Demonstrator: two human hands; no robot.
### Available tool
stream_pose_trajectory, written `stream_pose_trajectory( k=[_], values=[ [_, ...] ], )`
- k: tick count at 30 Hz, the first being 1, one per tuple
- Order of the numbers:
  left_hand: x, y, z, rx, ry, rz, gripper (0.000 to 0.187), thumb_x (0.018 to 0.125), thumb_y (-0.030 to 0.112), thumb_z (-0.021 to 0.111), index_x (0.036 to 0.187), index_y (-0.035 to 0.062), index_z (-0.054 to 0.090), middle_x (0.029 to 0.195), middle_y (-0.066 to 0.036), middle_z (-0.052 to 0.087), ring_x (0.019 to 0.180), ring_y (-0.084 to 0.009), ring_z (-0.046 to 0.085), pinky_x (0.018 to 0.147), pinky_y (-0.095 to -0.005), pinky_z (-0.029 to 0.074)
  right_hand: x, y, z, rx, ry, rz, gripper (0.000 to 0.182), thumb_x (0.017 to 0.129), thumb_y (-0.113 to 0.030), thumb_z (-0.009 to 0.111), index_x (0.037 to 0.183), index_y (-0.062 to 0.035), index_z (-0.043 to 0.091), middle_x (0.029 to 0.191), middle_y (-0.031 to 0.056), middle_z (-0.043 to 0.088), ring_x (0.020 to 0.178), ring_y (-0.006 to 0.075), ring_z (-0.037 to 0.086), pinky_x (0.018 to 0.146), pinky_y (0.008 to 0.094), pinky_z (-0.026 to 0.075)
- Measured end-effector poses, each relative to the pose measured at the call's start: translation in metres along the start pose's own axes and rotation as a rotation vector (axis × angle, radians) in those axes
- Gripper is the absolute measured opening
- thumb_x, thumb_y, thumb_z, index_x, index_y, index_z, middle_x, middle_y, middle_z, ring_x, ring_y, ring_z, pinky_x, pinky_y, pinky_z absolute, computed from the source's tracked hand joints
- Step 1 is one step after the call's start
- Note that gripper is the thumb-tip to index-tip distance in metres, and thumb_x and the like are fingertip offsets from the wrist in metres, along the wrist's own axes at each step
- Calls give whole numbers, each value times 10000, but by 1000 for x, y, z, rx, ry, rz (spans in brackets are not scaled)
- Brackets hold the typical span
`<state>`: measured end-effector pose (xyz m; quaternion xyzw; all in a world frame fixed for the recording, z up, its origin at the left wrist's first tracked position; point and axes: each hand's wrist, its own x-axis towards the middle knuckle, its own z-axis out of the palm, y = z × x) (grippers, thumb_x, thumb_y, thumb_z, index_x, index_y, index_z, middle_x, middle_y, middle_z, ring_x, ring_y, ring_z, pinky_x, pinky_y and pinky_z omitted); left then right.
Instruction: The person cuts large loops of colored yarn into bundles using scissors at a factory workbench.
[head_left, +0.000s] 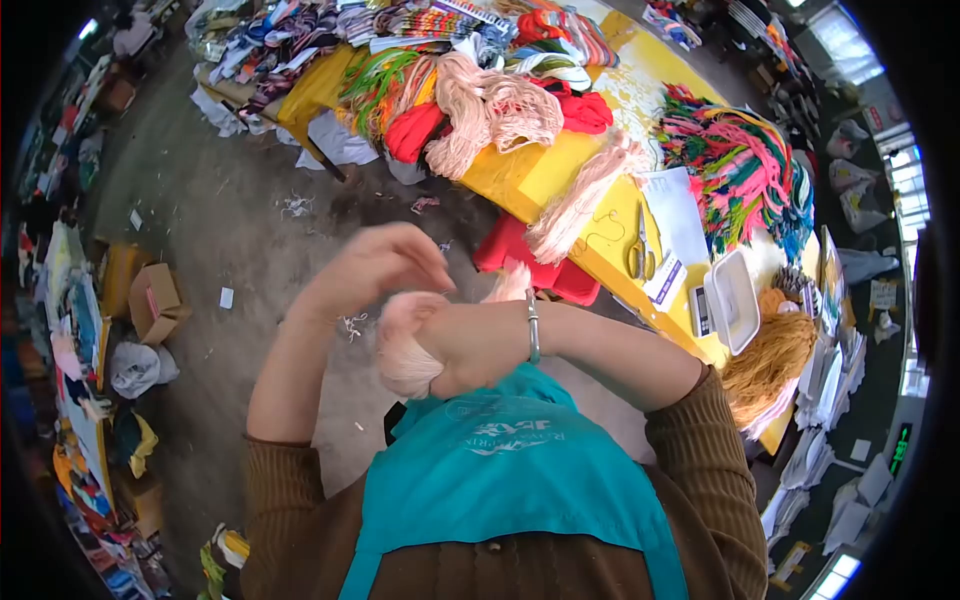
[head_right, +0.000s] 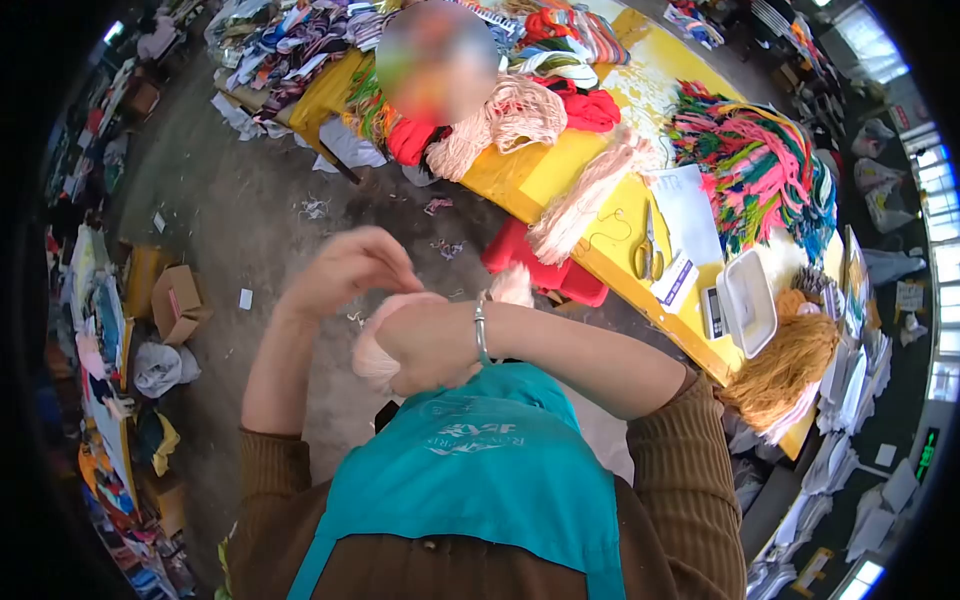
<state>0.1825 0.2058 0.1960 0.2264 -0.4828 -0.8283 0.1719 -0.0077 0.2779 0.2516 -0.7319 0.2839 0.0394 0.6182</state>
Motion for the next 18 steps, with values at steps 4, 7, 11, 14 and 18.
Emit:
stream_pose_trajectory(
  k=[4,7,11,14,18],
  values=[
    [26,-32,32,465,-348,-102,234,902,137,594,1089,3,632,1004,-70,682,945,-180,633,841,-303,497,-22,-11,-6,-280,231,-201,235,738,-198,640,753,34,605,660,207,617,626,368,617,596,445,493],
    [32,-31,51,445,-580,86,289,874,193,665,1103,19,639,1009,-69,686,937,-189,622,821,-306,501,-48,-24,-21,-409,307,-103,274,720,-227,658,834,18,612,728,220,631,707,401,620,643,453,502],
    [34,16,115,668,-935,-24,534,807,446,754,1154,56,640,888,-18,687,747,-156,616,693,-300,491,-74,2,-38,-122,263,-220,506,681,-359,793,962,15,599,895,176,657,821,272,669,676,396,499],
    [54,72,134,830,-969,489,712,751,624,714,1217,97,606,853,-44,686,834,-157,636,729,-314,497,-50,81,-17,483,107,-408,536,687,-329,824,1025,30,612,906,91,666,844,158,627,689,337,506],
    [56,118,129,624,-898,570,830,777,558,739,1263,-78,520,1163,-225,582,1054,-320,603,891,-445,494,-47,104,5,736,-24,-443,443,720,-186,798,1044,32,591,922,42,642,841,124,598,724,289,514]
  ],
)
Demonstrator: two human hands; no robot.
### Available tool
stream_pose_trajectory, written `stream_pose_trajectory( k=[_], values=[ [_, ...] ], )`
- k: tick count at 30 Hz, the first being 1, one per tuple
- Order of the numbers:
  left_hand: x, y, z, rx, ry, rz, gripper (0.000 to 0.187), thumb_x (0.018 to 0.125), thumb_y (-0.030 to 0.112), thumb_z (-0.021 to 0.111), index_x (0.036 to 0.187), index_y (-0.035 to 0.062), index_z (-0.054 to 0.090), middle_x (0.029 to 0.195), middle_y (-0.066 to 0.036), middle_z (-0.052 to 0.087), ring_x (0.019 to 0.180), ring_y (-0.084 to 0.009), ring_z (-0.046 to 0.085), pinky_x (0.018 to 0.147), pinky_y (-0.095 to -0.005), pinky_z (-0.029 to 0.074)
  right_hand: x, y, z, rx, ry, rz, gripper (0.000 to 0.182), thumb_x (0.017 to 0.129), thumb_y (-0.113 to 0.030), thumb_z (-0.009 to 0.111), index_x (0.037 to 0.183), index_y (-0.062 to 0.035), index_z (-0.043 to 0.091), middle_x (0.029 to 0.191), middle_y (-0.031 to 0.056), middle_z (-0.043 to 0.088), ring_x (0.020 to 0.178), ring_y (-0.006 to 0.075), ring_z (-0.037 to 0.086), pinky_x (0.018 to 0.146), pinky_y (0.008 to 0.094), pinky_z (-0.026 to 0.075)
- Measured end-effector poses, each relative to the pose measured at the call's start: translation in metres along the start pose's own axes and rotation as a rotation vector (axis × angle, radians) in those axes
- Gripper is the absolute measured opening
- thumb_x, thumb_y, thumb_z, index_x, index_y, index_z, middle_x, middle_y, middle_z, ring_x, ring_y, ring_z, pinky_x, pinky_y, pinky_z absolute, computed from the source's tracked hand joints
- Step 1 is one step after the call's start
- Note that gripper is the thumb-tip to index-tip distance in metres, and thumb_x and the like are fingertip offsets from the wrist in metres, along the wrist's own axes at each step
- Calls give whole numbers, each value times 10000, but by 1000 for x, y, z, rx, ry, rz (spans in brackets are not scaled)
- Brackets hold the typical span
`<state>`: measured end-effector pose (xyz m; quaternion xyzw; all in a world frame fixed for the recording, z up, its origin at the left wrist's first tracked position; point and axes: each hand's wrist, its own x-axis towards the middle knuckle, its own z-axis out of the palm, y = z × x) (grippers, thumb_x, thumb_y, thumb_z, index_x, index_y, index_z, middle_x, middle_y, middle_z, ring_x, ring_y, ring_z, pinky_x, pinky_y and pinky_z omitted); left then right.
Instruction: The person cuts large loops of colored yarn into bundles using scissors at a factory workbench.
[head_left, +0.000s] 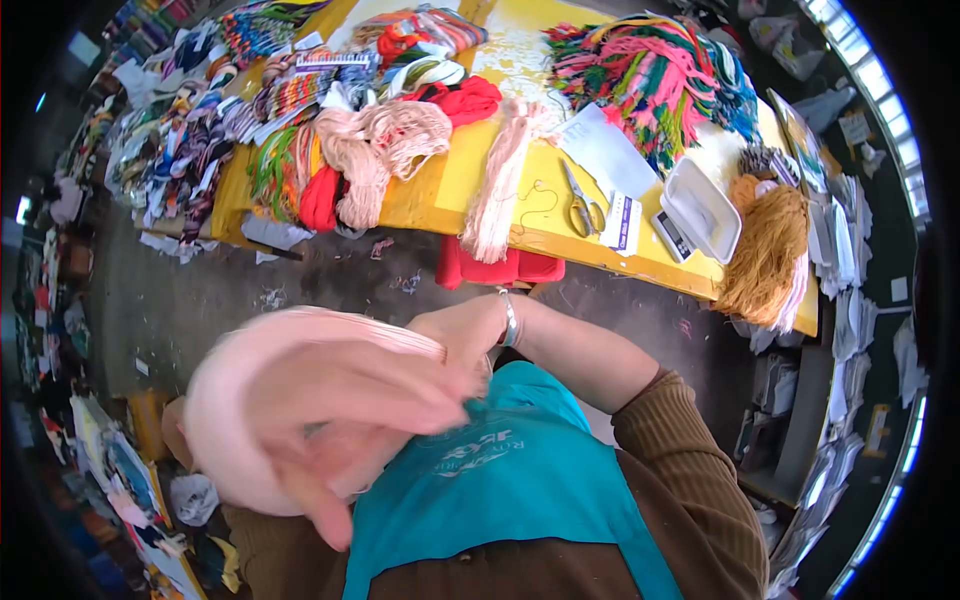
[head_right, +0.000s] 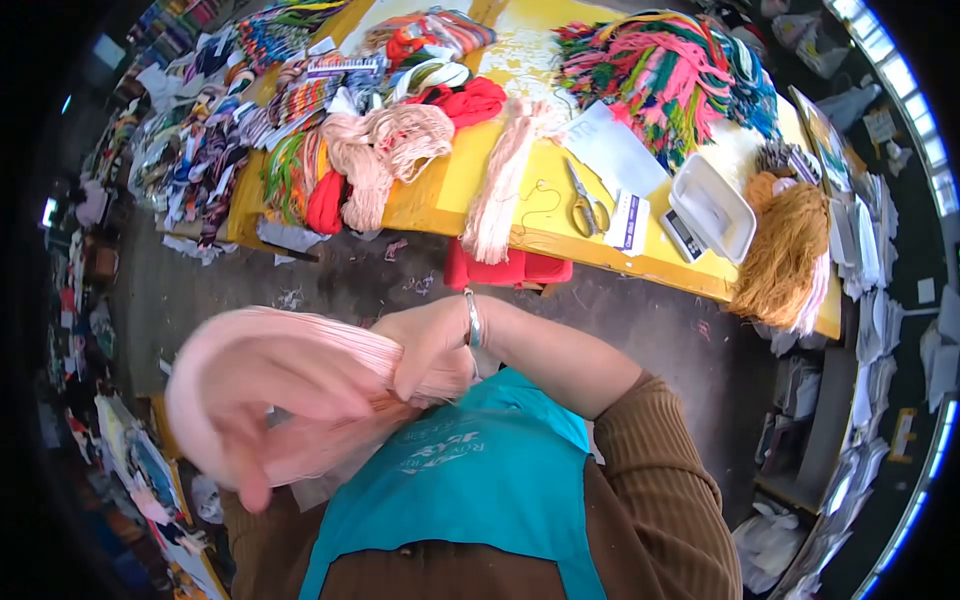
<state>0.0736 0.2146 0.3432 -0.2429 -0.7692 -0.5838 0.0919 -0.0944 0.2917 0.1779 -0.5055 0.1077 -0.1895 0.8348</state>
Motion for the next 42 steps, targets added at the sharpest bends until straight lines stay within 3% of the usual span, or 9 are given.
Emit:
stream_pose_trajectory(
  k=[5,9,11,20,28,33,36,40,42],
  values=[
    [44,46,19,1040,581,-615,401,819,159,697,1168,1,580,1153,-156,600,1098,-336,584,995,-449,430,-14,-35,21,-131,212,-53,419,703,-139,769,1072,-17,613,875,83,666,825,155,642,756,309,521],
    [-6,-16,-10,1731,122,-960,385,872,144,607,1232,16,559,1140,-146,599,1016,-318,585,918,-473,450,-4,-69,35,-1212,718,-131,278,715,-146,652,957,-33,571,791,179,668,726,347,670,615,456,519],
    [0,-23,-14,1618,-235,-1358,403,925,228,502,1275,33,542,1168,-145,591,997,-310,578,890,-471,447,0,-74,37,-1514,830,-140,182,733,-162,634,853,-47,561,710,116,653,621,298,666,535,459,502],
    [-4,-77,17,372,-229,-1070,448,873,252,545,1280,69,514,1157,-87,598,1068,-201,572,904,-394,459,-21,-64,-26,-1738,826,-338,119,738,-211,628,789,-110,594,712,33,623,706,227,666,596,368,504],
    [46,-97,39,569,315,-820,399,787,86,592,1176,9,543,1041,-79,611,953,-171,600,858,-323,489,-45,-53,-59,-1115,888,-206,333,697,-181,686,989,-61,581,837,150,642,813,350,661,724,447,523],
    [-15,-164,57,223,1003,-1088,345,793,92,623,1132,61,565,1014,-57,628,937,-189,621,829,-287,497,-54,-30,-61,-699,755,-184,818,670,-347,760,1363,-88,412,948,222,643,917,379,653,810,435,525],
    [-31,-182,59,653,736,-1296,333,845,154,646,1155,89,540,1109,-51,609,1023,-170,601,863,-288,486,-68,-35,-37,-919,869,-43,926,675,-427,763,1439,-108,350,1038,234,604,929,384,648,790,444,529],
    [-55,-216,81,526,1022,-1499,289,921,210,557,1179,81,526,1164,-79,599,1106,-186,581,913,-315,479,-67,-14,-53,-1003,983,3,863,719,-405,724,1438,-110,350,1031,226,595,921,373,652,765,450,532],
    [-46,-222,81,123,1371,-1101,273,921,192,528,1166,73,551,1181,-115,599,1114,-232,576,929,-318,470,-71,-4,-70,-853,988,138,747,770,-390,657,1411,-108,396,1032,227,617,925,370,653,771,455,524]
  ],
)
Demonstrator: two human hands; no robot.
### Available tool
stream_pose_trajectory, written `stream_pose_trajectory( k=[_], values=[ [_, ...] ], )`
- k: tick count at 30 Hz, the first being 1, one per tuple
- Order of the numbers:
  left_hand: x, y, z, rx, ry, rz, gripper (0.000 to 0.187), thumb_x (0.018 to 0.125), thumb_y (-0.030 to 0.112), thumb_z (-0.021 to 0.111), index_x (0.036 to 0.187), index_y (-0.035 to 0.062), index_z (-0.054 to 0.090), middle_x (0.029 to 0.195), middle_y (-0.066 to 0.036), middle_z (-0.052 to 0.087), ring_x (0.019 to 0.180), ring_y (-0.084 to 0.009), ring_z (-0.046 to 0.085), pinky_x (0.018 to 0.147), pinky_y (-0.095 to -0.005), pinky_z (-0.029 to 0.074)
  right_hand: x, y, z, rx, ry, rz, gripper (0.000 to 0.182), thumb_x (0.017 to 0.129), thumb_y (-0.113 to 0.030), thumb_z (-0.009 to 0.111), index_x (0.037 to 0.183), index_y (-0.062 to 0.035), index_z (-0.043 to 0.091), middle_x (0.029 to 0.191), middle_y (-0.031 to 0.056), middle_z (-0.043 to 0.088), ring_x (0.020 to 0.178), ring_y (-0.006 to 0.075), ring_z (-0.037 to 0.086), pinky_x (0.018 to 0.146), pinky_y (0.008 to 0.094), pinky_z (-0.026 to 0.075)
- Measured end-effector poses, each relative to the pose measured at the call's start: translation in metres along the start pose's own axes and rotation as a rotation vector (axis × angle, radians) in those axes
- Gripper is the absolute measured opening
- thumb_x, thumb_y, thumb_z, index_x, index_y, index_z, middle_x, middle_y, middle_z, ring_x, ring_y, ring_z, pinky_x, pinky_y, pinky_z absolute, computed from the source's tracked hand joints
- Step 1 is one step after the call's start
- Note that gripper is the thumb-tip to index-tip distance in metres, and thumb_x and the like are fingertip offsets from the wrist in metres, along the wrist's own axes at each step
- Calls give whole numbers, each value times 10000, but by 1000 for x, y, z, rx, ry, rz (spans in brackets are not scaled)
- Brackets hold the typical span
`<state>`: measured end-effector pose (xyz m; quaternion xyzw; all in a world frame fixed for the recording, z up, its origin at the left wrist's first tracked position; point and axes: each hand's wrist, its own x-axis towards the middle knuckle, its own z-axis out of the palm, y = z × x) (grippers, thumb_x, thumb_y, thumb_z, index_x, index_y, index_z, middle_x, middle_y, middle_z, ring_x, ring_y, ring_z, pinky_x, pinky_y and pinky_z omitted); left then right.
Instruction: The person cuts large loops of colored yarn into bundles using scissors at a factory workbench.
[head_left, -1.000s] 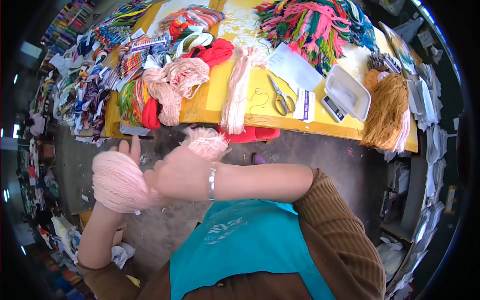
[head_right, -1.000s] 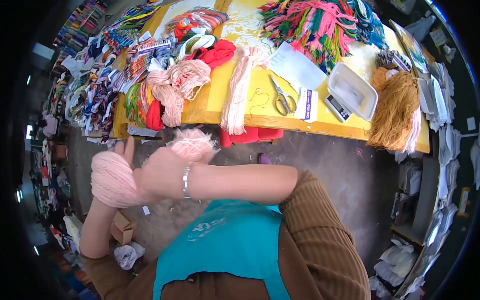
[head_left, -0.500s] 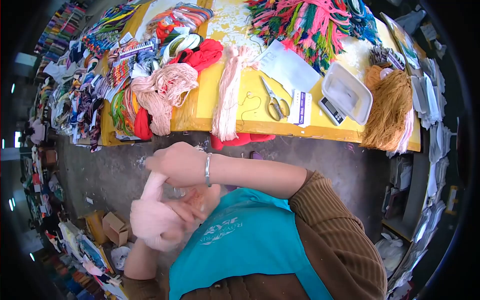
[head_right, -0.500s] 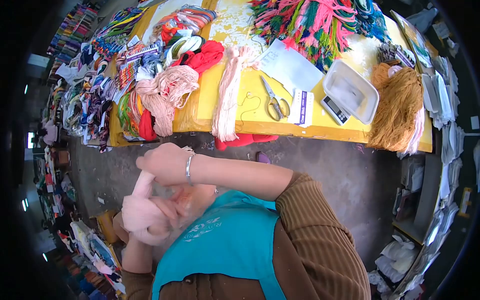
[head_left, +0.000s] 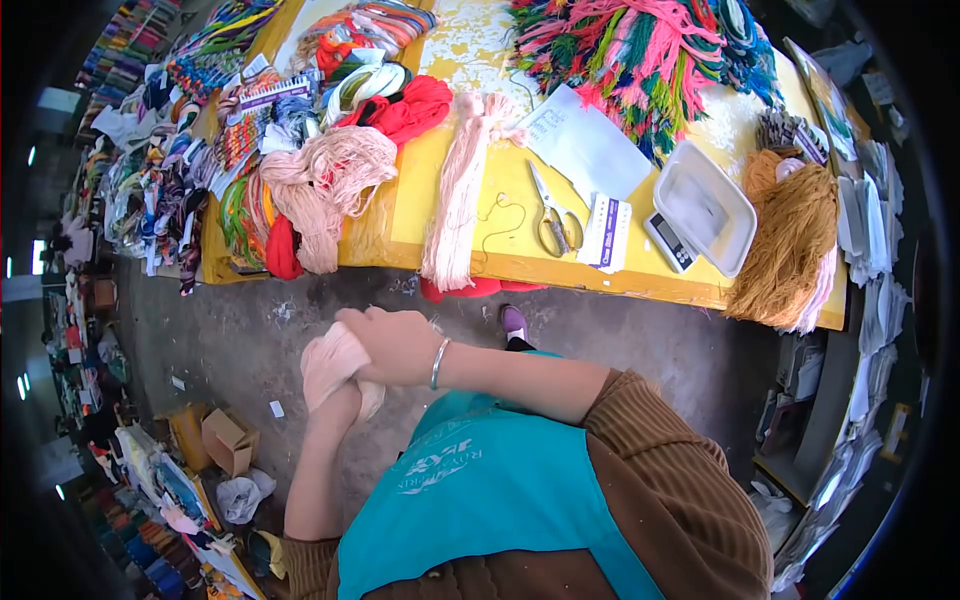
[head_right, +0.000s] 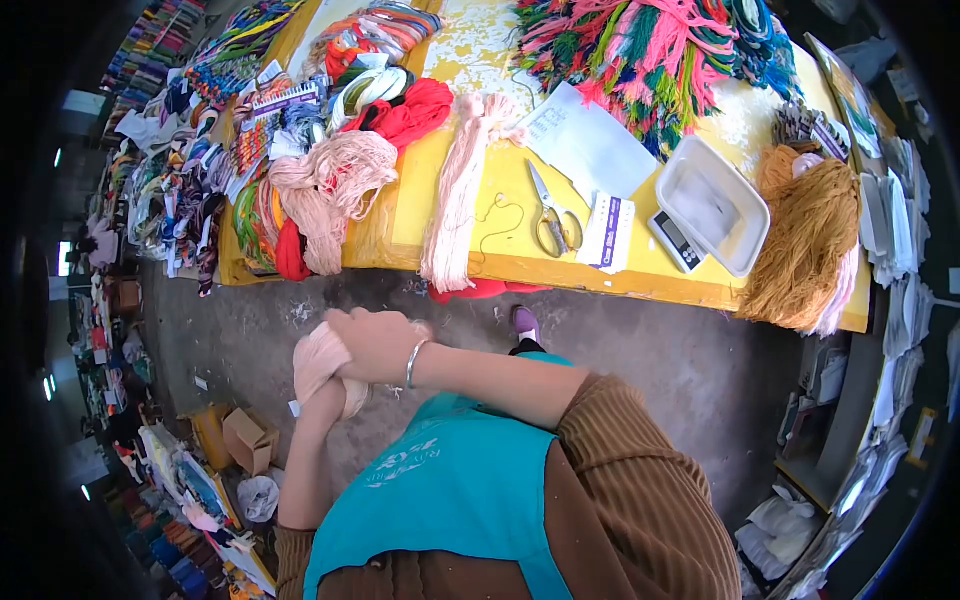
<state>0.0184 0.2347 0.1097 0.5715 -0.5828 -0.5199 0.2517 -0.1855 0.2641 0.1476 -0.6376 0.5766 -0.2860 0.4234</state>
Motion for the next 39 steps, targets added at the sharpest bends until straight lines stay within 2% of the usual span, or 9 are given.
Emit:
stream_pose_trajectory(
  k=[2,4,6,10,14,22,24,34,39],
  values=[
    [1,74,18,1077,-345,265,394,862,138,605,1243,46,564,1319,-185,528,1250,-305,469,1022,-370,409,12,30,15,77,-4,48,621,778,-403,632,1292,-87,487,1017,227,637,936,376,649,800,454,517],
    [-6,79,24,1130,-276,418,341,842,84,573,1178,28,591,1233,-182,577,1178,-340,522,981,-374,440,16,40,16,292,22,149,474,808,-432,566,1083,-57,654,1029,233,666,978,382,639,856,430,497],
    [-10,101,25,1443,-760,281,269,804,82,583,1059,1,611,1088,-179,613,1034,-358,582,903,-370,487,24,63,14,396,-60,213,455,821,-421,558,1073,-59,671,1050,225,669,985,368,646,865,419,493],
    [-14,138,17,778,-352,840,271,674,-58,580,935,12,566,921,-152,596,872,-272,611,788,-339,526,16,101,19,751,-194,5,428,872,-395,573,1083,-42,691,1004,175,698,908,238,662,836,352,491],
    [-5,131,-37,-25,102,206,399,686,-129,455,1036,50,520,937,-32,558,879,-112,564,772,-240,473,9,139,10,504,-168,166,510,861,-527,618,969,-32,677,957,114,691,857,231,664,818,354,513],
    [-23,149,14,503,-111,242,678,657,-48,575,1318,24,443,832,-69,553,794,-162,558,755,-276,462,-6,34,-35,331,130,-425,757,673,-367,764,1285,-15,489,1144,186,609,1104,324,574,923,415,448],
    [-24,156,32,477,-117,239,678,655,-45,575,1318,25,452,836,-72,558,793,-171,561,759,-287,464,-4,-3,-45,316,-130,-388,583,706,-337,692,1196,-58,542,1138,216,597,1115,367,556,931,451,441],
    [7,173,53,474,-65,670,562,628,-44,574,1188,3,581,943,-150,576,886,-281,589,795,-339,472,28,15,-17,520,300,-391,477,735,-230,731,1160,-85,569,1179,156,565,1116,351,533,965,423,433],
    [58,162,51,280,-84,694,738,782,229,724,1373,-53,384,1290,-204,501,1213,-317,502,1044,-404,379,54,35,-26,1191,126,-58,479,757,-179,782,1182,-61,596,1149,87,639,1028,181,631,899,335,501]
  ],
)
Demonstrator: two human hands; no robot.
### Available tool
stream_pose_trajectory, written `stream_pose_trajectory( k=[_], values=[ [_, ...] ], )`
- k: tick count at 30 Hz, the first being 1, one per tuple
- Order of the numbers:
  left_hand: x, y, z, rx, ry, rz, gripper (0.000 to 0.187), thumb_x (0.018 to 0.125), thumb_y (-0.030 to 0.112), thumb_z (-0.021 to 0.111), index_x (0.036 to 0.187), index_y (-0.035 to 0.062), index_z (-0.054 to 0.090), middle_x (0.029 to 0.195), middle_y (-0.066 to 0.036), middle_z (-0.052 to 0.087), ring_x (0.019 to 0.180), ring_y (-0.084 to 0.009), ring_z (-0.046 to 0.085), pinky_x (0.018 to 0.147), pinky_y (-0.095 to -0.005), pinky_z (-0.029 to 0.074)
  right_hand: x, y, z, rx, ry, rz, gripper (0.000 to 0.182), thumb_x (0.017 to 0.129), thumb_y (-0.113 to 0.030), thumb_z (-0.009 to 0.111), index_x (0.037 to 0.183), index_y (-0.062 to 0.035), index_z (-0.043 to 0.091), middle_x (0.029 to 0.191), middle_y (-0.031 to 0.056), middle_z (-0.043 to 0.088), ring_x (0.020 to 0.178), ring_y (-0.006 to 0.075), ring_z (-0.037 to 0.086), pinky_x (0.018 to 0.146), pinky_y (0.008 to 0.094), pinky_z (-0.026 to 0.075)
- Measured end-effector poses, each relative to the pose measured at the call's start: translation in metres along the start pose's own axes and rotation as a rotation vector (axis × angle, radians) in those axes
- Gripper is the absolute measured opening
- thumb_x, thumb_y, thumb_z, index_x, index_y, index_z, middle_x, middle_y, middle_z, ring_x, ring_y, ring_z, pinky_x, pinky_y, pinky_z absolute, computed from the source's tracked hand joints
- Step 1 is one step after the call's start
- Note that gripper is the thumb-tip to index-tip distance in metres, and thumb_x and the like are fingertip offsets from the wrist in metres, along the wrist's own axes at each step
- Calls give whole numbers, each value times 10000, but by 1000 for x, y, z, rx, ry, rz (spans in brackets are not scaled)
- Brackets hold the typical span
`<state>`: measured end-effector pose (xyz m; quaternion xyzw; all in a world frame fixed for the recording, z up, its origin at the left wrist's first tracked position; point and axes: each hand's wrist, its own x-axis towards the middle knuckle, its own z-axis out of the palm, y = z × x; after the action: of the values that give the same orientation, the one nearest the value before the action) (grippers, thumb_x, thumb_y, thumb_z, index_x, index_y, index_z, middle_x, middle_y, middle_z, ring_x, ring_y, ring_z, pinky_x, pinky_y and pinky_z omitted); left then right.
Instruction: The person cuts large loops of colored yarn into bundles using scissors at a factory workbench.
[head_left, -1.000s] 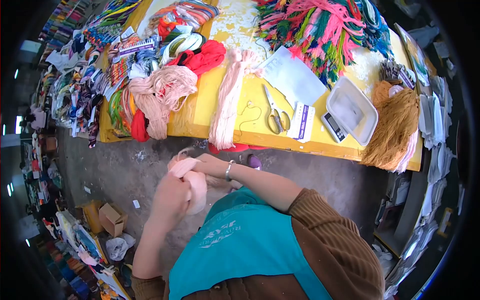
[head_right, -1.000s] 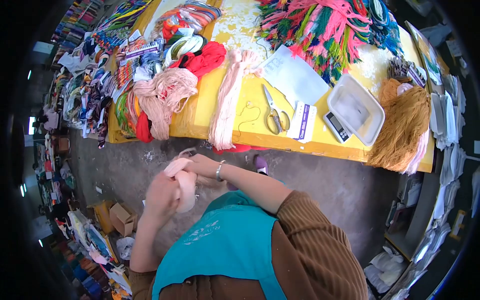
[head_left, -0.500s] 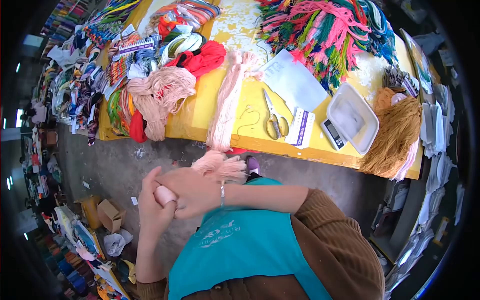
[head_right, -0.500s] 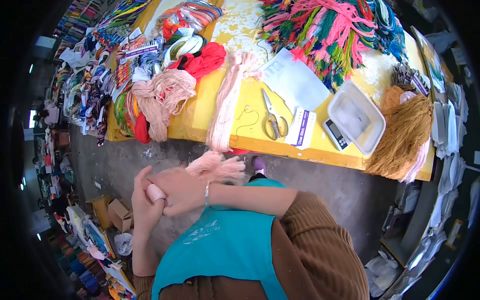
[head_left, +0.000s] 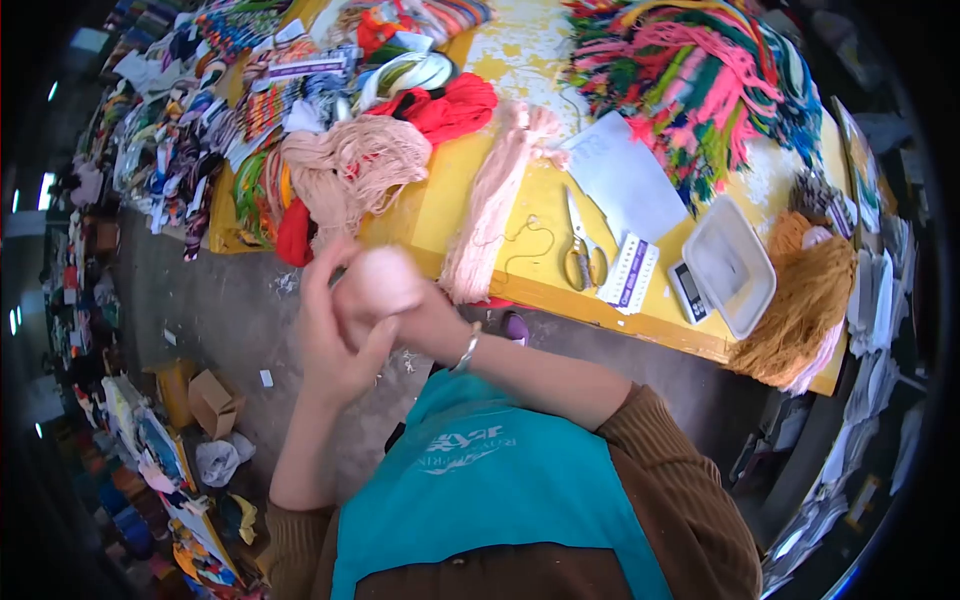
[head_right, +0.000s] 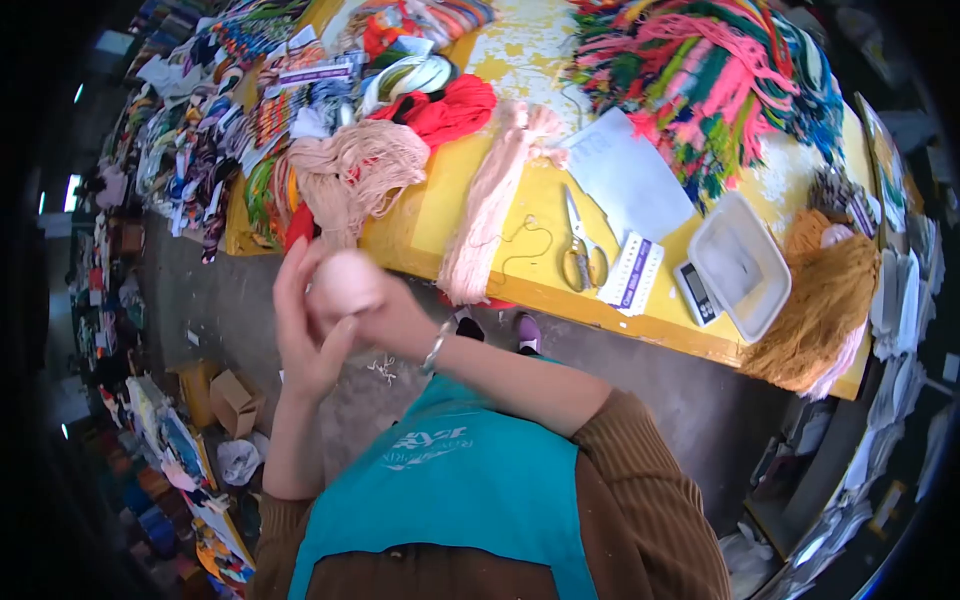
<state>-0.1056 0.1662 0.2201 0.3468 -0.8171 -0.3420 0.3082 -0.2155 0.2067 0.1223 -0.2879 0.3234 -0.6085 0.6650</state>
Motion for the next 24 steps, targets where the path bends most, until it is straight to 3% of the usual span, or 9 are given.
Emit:
stream_pose_trajectory(
  k=[4,6,9,10,11,14,20,21,24],
  values=[
    [12,-65,1,-55,-64,31,746,848,343,655,1393,-69,357,1372,-236,439,1312,-336,410,1099,-428,306,18,-13,-45,455,350,24,399,860,-74,645,1235,-21,521,1107,105,637,990,217,649,866,366,547],
    [18,-89,4,24,-79,-26,576,879,230,627,1338,-57,431,1349,-211,481,1289,-334,443,1092,-410,321,24,-7,-85,448,435,-75,444,937,-334,574,1277,-65,481,1222,113,588,1106,251,596,965,452,486],
    [20,-162,16,45,-21,-135,425,884,141,610,1254,-41,508,1265,-181,547,1216,-329,501,1047,-390,369,35,13,-164,663,588,-40,470,942,-427,533,1286,-110,496,1275,114,551,1185,295,529,1012,525,421],
    [17,-199,18,57,66,-294,430,872,168,628,1232,-41,520,1239,-189,555,1187,-337,513,1019,-400,391,33,39,-198,581,866,51,476,947,-405,536,1315,-112,463,1313,121,488,1235,320,476,1020,552,413],
    [13,-236,19,71,152,-453,437,860,194,645,1210,-41,533,1212,-197,562,1158,-346,524,990,-411,413,26,43,-204,449,927,102,589,953,-380,528,1411,-61,337,1498,143,277,1330,334,375,1058,535,398],
    [-1,-331,13,316,239,-558,569,803,316,710,1208,-38,526,1174,-214,566,1111,-368,535,943,-436,441,3,62,-213,355,936,147,656,930,-340,544,1476,-90,280,1460,113,337,1327,327,391,1060,520,387],
    [34,-327,29,743,153,-801,710,670,455,786,1156,7,529,1144,-213,563,1100,-346,544,927,-480,444,-36,82,-184,319,1172,254,490,912,-277,552,1340,-50,475,1327,108,500,1233,307,493,986,491,424],
    [35,-332,33,782,130,-785,556,702,386,757,1072,23,557,1152,-187,562,1097,-341,545,891,-503,453,-45,91,-183,335,1187,280,455,903,-272,568,1299,-57,506,1284,100,530,1192,303,519,966,489,434],
    [38,-347,29,798,104,-673,379,760,304,675,988,14,589,1123,-167,579,1091,-342,542,850,-499,464,-77,109,-177,360,1202,339,350,910,-268,578,1205,-81,567,1133,69,600,1067,257,591,919,438,486]
  ],
)
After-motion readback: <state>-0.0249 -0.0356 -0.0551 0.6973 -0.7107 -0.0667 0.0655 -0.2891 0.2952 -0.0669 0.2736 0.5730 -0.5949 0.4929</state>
